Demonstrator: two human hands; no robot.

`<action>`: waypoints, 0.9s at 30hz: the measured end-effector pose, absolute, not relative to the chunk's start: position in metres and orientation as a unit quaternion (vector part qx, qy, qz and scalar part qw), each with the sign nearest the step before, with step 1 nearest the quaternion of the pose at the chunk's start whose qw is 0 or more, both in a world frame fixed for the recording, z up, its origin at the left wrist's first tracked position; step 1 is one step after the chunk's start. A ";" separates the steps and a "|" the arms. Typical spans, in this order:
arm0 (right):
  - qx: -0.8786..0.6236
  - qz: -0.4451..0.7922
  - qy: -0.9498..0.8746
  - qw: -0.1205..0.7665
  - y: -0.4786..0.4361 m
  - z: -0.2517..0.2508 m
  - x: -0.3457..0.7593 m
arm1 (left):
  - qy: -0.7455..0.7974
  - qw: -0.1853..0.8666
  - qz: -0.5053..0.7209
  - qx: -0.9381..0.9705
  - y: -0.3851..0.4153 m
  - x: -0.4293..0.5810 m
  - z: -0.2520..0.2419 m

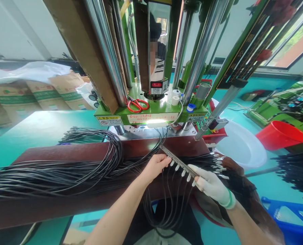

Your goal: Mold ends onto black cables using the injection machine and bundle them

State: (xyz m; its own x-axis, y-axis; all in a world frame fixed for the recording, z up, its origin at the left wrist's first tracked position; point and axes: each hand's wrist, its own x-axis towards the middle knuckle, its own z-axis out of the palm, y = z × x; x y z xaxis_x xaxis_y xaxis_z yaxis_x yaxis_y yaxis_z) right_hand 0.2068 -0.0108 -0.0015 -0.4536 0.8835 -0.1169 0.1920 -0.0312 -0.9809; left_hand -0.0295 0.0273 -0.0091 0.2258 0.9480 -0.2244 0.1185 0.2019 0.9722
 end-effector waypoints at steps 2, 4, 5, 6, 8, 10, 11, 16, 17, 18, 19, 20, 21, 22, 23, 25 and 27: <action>-0.453 0.598 -0.576 0.325 -0.012 0.002 0.205 | 0.523 0.558 0.345 0.545 0.028 -0.028 -0.005; -0.500 0.605 -0.523 0.331 -0.013 0.008 0.205 | 0.529 0.518 0.335 0.582 0.026 -0.029 0.001; -0.523 0.606 -0.503 0.326 -0.013 0.011 0.206 | 0.529 0.498 0.330 0.602 0.022 -0.030 0.005; -0.543 0.606 -0.490 0.314 -0.012 0.014 0.209 | 0.528 0.481 0.326 0.619 0.018 -0.033 0.009; -0.567 0.605 -0.482 0.283 -0.008 0.018 0.215 | 0.522 0.462 0.320 0.642 0.007 -0.040 0.017; -0.563 0.602 -0.502 0.263 0.000 0.019 0.222 | 0.508 0.459 0.325 0.652 -0.004 -0.048 0.022; -0.555 0.600 -0.519 0.251 0.005 0.020 0.225 | 0.501 0.461 0.330 0.654 -0.009 -0.051 0.024; -0.504 0.519 -0.679 0.124 0.050 0.037 0.219 | 0.500 0.455 0.366 0.639 -0.020 -0.068 0.030; -0.499 0.475 -0.718 0.094 0.062 0.042 0.214 | 0.504 0.449 0.373 0.636 -0.020 -0.072 0.032; -0.491 0.424 -0.758 0.065 0.075 0.045 0.209 | 0.509 0.443 0.379 0.634 -0.019 -0.075 0.033; -0.477 0.372 -0.795 0.041 0.088 0.048 0.203 | 0.513 0.435 0.386 0.631 -0.018 -0.079 0.035; -0.457 0.328 -0.826 0.024 0.100 0.049 0.196 | 0.519 0.427 0.392 0.628 -0.017 -0.082 0.036; -0.436 0.294 -0.850 0.012 0.113 0.048 0.190 | 0.525 0.418 0.400 0.625 -0.016 -0.086 0.037; -0.419 0.271 -0.867 0.008 0.125 0.046 0.184 | 0.530 0.409 0.407 0.621 -0.014 -0.090 0.038; -0.407 0.256 -0.877 0.009 0.136 0.043 0.178 | 0.536 0.401 0.412 0.618 -0.012 -0.094 0.038; -0.398 0.240 -0.885 0.022 0.153 0.033 0.167 | 0.547 0.387 0.415 0.615 -0.008 -0.101 0.037; -0.398 0.225 -0.889 0.043 0.164 0.023 0.161 | 0.554 0.378 0.414 0.616 -0.002 -0.107 0.034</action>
State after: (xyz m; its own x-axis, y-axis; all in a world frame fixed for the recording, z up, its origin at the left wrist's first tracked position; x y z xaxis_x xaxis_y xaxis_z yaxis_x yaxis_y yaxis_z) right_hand 0.1607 0.1645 0.0228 -0.6800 0.7260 -0.1029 0.6875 0.5825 -0.4335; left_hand -0.1066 -0.0019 0.0343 0.0438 0.9949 0.0906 0.3689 -0.1004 0.9240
